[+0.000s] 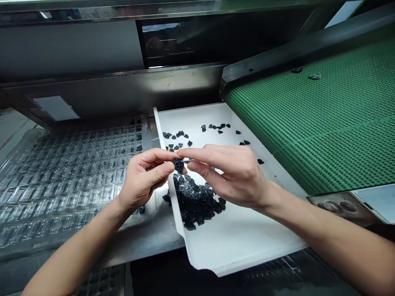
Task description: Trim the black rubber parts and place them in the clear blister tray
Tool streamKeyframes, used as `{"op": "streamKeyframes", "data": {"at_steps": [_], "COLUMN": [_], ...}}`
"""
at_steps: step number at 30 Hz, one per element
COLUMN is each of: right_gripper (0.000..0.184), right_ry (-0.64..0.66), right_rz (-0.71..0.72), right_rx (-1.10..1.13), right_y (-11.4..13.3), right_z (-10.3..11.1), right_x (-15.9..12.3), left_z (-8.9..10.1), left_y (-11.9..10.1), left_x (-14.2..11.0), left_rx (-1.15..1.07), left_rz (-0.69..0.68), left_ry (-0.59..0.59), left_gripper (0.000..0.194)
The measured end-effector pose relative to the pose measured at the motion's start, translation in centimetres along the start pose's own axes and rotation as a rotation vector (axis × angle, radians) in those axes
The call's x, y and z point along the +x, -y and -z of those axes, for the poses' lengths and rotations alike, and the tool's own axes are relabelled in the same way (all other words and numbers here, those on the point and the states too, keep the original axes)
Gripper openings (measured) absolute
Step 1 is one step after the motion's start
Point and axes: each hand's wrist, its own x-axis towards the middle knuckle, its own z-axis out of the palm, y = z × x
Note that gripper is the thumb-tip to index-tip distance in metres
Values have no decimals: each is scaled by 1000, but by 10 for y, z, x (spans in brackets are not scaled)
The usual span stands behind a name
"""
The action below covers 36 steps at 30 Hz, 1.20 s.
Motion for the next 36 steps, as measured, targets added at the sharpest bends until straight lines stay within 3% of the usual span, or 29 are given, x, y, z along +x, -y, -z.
{"op": "streamKeyframes", "data": {"at_steps": [7, 14, 21, 27, 32, 36], "right_gripper": [26, 32, 26, 21, 28, 13], "right_ry": [-31, -12, -5, -21, 24, -6], "right_rz": [-41, 6, -2, -151, -278, -335], "right_rx": [66, 5, 9, 128, 297, 291], "right_y": [4, 2, 1, 3, 4, 6], "right_z": [-2, -1, 1, -1, -5, -3], "right_x": [1, 0, 1, 2, 0, 2], "left_z": [-4, -3, -1, -2, -2, -1], "left_y": [-3, -1, -2, -3, 0, 3], "left_x": [-1, 0, -1, 0, -1, -2], "left_rx": [-13, 16, 15, 25, 55, 64], "left_rz": [0, 8, 16, 19, 38, 48], "left_ry": [-30, -77, -26, -10, -16, 26], "left_gripper": [17, 22, 20, 21, 23, 22]}}
